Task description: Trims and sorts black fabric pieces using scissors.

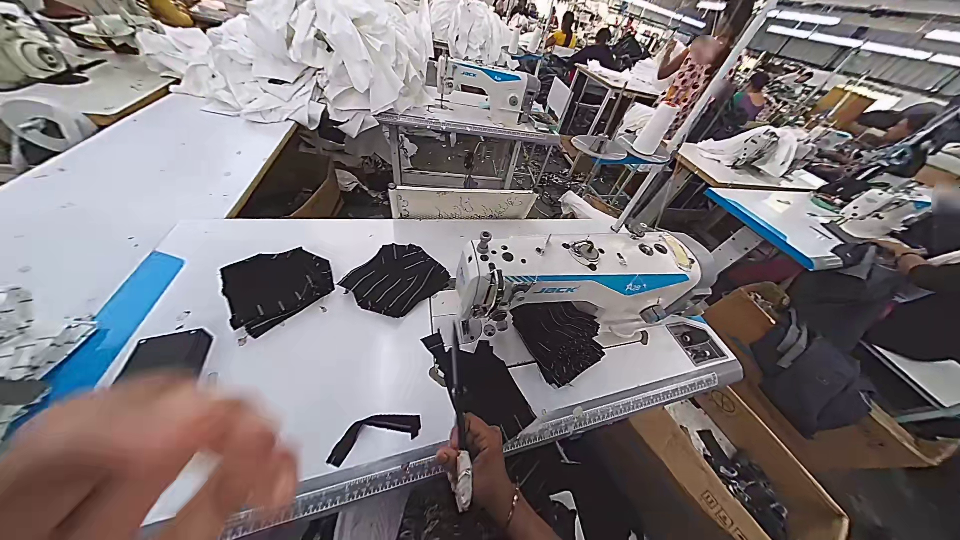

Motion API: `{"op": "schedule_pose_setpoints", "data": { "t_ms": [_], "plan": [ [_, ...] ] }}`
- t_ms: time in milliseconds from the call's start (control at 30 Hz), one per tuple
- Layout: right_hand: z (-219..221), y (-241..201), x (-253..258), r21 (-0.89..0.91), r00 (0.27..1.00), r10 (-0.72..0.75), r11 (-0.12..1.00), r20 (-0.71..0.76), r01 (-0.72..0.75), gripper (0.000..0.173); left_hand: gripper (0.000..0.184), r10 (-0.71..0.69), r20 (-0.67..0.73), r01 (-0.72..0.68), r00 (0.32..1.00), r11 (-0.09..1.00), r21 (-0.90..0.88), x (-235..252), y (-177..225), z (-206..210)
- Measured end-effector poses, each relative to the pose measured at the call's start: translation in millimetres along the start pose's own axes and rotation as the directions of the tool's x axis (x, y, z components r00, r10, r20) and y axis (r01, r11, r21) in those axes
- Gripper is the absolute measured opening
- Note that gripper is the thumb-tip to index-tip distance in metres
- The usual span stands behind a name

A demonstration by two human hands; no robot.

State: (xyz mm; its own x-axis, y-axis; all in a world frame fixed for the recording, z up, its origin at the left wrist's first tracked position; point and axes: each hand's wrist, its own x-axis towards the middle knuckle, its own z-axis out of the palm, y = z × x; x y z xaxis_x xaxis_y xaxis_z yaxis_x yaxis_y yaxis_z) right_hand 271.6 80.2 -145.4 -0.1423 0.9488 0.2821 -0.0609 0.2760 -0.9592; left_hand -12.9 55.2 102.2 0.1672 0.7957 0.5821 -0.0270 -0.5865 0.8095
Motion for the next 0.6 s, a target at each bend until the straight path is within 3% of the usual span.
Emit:
{"op": "schedule_pose_setpoints", "data": {
  "t_ms": [33, 100, 167, 267, 367, 467, 600],
  "plan": [
    [-1.7, -2.7, -3.8, 0.002, 1.000, 0.004, 1.000, 0.000, -0.004, 0.026, 0.022, 0.003, -0.081, -0.010, 0.997, 0.996, -0.092, 20.4, -17.5, 5.3],
    [-5.7, -7.5, -9.8, -0.010, 1.000, -0.008, 1.000, 0.017, 0.008, 0.028, 0.021, -0.059, -0.163, 0.048, 0.985, 0.996, -0.074, 42.2, -64.9, 3.6],
    [-9.2, -11.1, -11.3, -0.067, 0.999, -0.017, 0.998, 0.029, 0.019, 0.029, 0.023, -0.213, -0.258, 0.247, 0.942, 0.963, 0.105, 49.1, -119.3, -0.1],
    [-10.6, -6.3, -5.2, -0.204, 0.997, -0.068, 0.976, 0.046, 0.076, 0.031, 0.029, -0.363, -0.301, 0.464, 0.882, 0.786, 0.409, 52.7, -195.4, -3.1],
    [-5.0, 3.6, 0.2, -0.291, 0.997, -0.069, 0.954, 0.031, 0.075, 0.031, 0.038, -0.362, -0.148, 0.378, 0.920, 0.723, 0.578, 54.7, -248.4, 2.6],
    [-3.1, 8.5, -0.8, -0.304, 0.995, -0.093, 0.948, 0.022, 0.096, 0.033, 0.051, -0.445, 0.015, 0.311, 0.896, 0.650, 0.694, 65.3, -274.0, 16.6],
    [-4.4, 3.2, -0.6, -0.345, 0.996, -0.087, 0.934, 0.022, 0.089, 0.037, 0.038, -0.460, 0.028, 0.296, 0.888, 0.616, 0.730, 75.8, -295.4, 23.4]
  ]
}}
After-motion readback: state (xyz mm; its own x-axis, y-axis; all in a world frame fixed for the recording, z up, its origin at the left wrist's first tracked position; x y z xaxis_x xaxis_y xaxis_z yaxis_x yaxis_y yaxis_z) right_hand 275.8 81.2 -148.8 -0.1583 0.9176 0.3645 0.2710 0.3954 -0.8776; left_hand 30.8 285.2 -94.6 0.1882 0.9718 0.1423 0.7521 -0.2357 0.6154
